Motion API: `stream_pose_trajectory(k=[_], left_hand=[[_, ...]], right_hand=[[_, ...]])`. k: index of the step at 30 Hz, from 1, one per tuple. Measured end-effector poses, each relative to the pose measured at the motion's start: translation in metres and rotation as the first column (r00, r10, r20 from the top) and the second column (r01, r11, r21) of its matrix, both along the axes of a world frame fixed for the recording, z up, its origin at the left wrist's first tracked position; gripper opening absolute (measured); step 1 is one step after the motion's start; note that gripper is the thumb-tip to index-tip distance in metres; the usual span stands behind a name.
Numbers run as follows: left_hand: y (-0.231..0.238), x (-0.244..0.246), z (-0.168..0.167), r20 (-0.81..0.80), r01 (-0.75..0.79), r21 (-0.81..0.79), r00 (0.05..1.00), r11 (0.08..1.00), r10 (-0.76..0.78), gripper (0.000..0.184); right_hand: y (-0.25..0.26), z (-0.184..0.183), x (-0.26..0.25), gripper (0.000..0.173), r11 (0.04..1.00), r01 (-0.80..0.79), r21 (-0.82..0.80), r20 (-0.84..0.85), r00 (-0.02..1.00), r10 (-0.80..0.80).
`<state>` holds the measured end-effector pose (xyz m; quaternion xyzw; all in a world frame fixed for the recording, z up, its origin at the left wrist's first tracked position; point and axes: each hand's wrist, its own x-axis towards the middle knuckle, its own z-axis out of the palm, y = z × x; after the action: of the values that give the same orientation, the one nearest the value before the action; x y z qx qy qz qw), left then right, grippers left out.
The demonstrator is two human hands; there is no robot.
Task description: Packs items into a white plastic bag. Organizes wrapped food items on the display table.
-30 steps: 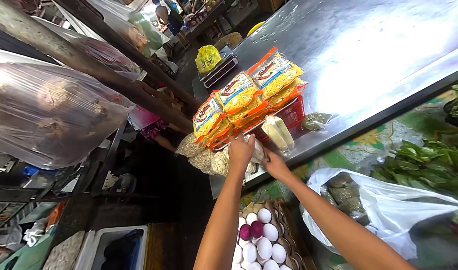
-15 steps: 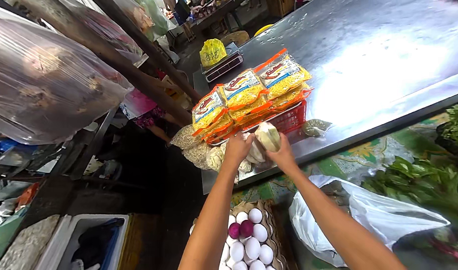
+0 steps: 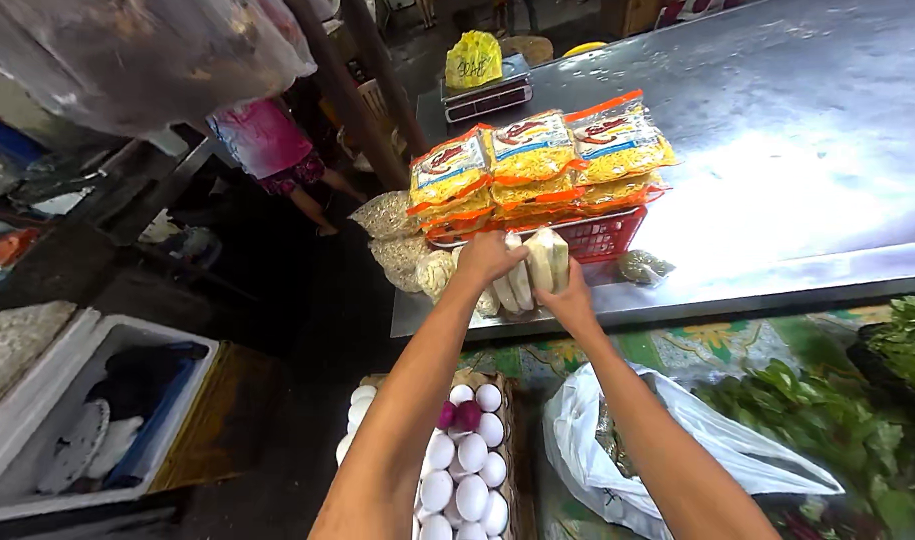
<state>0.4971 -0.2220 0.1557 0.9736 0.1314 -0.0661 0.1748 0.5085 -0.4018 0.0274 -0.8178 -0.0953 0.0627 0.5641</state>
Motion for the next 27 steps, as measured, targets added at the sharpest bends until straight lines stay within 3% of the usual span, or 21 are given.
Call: stream_pose_trajectory(k=[4,9,13,20,24,27], left_hand=[[-0.002,0.002,0.007,-0.079,0.000,-0.013,0.997,1.000,-0.002,0.082],[-0.008,-0.008,0.005,0.012,-0.051,-0.001,0.999,0.999,0.051,0.079],[-0.017,-0.023,-0.009,0.007,-0.071,0.043,0.997,0.997,0.070,0.109],[-0.021,-0.029,-0.022,0.137,-0.046,0.105,0.990,0.993,0.031,0.096],[-0.026,-0.031,-0.017,0.159,-0.041,0.253,0.987,0.967,0.001,0.104],[-0.025,-0.052,-0.015,0.339,-0.052,0.168,0.941,0.984,-0.008,0.100]], right_hand=[[0.001,0.002,-0.001,0.098,0.999,-0.026,-0.023,-0.037,0.999,0.025],[0.006,0.010,-0.004,0.094,0.999,-0.040,0.008,-0.024,0.999,0.040],[0.006,0.003,-0.001,0.100,0.994,-0.107,0.016,-0.047,0.993,0.107],[0.006,-0.011,0.003,0.105,0.992,-0.110,0.061,-0.021,0.994,0.112],[-0.003,-0.031,0.003,0.127,0.986,-0.085,0.141,-0.031,0.995,0.090],[-0.009,-0.030,-0.003,0.132,0.976,-0.096,0.195,-0.080,0.990,0.114]])
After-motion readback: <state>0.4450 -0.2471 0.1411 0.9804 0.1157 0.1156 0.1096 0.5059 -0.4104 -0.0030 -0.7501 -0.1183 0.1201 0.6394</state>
